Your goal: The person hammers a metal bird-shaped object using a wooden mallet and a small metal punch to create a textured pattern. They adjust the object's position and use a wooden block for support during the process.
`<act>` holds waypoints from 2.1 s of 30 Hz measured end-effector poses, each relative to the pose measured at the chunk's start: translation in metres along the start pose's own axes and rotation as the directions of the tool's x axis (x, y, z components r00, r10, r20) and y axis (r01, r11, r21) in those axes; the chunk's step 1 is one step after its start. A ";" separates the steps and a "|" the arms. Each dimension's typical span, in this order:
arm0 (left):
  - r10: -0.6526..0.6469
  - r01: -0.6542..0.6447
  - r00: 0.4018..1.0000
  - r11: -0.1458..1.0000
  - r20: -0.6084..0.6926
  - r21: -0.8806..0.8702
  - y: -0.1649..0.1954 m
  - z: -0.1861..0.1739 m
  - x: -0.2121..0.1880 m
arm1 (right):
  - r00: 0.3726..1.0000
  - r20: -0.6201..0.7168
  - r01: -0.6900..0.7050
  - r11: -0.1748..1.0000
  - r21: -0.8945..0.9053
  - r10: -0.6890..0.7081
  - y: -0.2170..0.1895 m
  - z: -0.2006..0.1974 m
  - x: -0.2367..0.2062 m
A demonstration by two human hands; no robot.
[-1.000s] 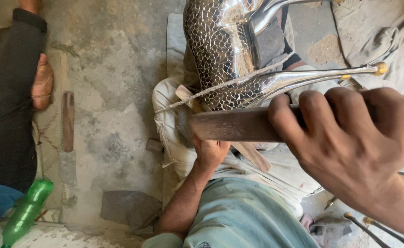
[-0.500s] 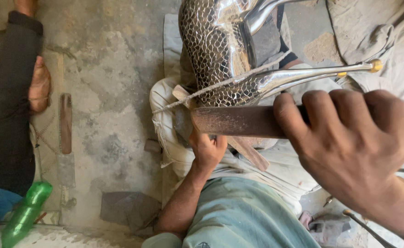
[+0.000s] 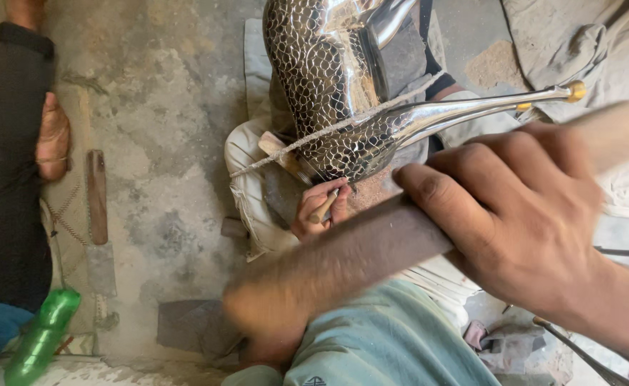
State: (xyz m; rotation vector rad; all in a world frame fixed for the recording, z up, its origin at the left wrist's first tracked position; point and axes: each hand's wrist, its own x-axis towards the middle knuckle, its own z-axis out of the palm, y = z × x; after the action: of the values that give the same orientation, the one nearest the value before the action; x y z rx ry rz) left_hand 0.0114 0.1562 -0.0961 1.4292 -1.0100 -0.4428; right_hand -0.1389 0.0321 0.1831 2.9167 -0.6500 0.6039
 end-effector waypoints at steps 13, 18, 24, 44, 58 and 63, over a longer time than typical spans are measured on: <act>0.160 -0.172 0.983 0.973 0.086 0.157 0.019 -0.005 0.012 | 0.996 0.076 0.063 0.962 -0.265 -0.044 -0.002 0.010 -0.017; 0.085 -0.069 0.988 0.989 -0.125 0.134 0.020 0.000 0.007 | 0.990 0.131 -0.053 0.998 0.046 0.046 -0.002 0.015 -0.021; 0.081 -0.076 0.996 0.987 -0.034 0.142 0.035 -0.007 0.014 | 0.985 0.153 -0.080 0.997 0.024 0.075 -0.001 0.013 -0.025; 0.203 -0.201 0.978 0.979 0.055 -0.044 0.003 -0.006 0.004 | 0.992 0.109 0.104 0.908 -0.407 -0.064 -0.002 0.005 -0.028; 0.231 -0.224 0.971 0.971 0.070 -0.086 0.002 -0.013 0.002 | 0.980 0.175 0.178 0.799 -0.574 -0.092 0.003 0.007 -0.034; 0.217 -0.214 0.974 0.975 0.057 -0.067 0.007 -0.011 0.005 | 0.981 0.186 0.158 0.794 -0.587 -0.058 0.001 0.008 -0.038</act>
State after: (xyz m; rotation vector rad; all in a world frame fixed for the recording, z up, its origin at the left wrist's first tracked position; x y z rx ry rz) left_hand 0.0212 0.1598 -0.0861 1.2415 -1.1797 -0.3583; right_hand -0.1684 0.0443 0.1608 2.3818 -0.5533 0.1062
